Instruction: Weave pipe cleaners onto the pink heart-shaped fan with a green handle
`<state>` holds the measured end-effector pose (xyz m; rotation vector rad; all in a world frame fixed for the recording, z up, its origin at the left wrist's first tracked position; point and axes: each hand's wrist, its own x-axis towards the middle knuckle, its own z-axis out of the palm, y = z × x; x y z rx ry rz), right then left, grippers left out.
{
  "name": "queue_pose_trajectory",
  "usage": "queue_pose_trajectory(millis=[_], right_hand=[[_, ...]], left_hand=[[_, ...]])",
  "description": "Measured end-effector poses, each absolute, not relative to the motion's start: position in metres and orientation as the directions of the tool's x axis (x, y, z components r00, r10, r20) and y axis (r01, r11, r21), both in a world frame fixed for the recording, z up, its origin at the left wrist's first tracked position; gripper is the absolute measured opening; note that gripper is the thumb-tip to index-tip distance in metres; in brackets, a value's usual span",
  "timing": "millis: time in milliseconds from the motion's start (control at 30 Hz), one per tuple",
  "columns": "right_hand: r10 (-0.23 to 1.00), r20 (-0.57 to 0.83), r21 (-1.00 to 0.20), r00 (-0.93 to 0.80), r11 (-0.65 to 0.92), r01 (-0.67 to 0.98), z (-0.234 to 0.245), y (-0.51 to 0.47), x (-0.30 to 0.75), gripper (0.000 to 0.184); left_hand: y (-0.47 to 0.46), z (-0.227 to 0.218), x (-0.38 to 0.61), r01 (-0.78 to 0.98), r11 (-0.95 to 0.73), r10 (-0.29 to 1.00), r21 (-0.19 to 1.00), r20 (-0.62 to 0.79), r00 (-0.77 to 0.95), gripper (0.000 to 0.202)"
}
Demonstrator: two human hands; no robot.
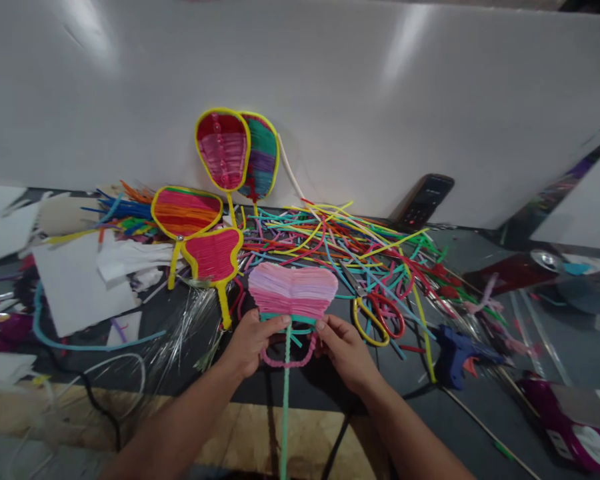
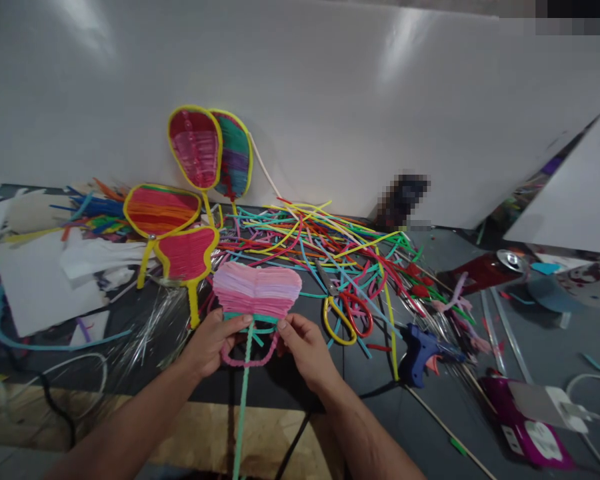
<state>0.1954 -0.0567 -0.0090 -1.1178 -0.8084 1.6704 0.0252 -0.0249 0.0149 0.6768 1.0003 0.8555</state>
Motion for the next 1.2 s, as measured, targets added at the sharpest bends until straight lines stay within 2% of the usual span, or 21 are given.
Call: queue_pose_trajectory(millis=[167,300,400,633,867,1033,1200], right_hand=[[0.945,-0.291,-0.878,-0.149,-0.325,-0.352,-0.012,-0.057,0.195,0.028],[0.946,-0.299,-0.800,-0.128,-0.322,-0.507,-0.012,-0.057,0.189,0.018],[0.938,-0.327,-0.747,-0.116,-0.332,-0.577,-0.010,-0.056,0.185,0.026],[0.950,-0.289,-0.741,-0.117,-0.299,-0.601,-0.009,-0.055,0.186,0.022],[0.932,-0.313,-0.691,-0.185,-0.357,-0.628,-0.011,-0.056,0.185,0.020],[0.957,-0.289,-0.669,-0.034,-0.227,-0.707,-0.007,-0.050,0.192,0.025],[0.957,-0.287,-0.696,0.034,-0.184,-0.694,0.001,-0.043,0.203,0.022]], left_hand=[[-0.025,0.013,0.023,-0.283,0.524,0.843,0.803,-0.439,0.311,0.025],[-0.028,0.013,0.026,-0.293,0.528,0.842,0.797,-0.446,0.305,0.024],[-0.031,0.014,0.031,-0.269,0.532,0.839,0.803,-0.458,0.295,0.021],[-0.032,0.014,0.031,-0.258,0.536,0.838,0.804,-0.469,0.281,0.022],[-0.026,0.020,0.025,-0.299,0.537,0.838,0.789,-0.458,0.296,0.030],[-0.028,0.018,0.030,-0.279,0.521,0.841,0.807,-0.428,0.332,0.034],[-0.037,0.010,0.037,-0.276,0.530,0.828,0.802,-0.418,0.374,0.033]])
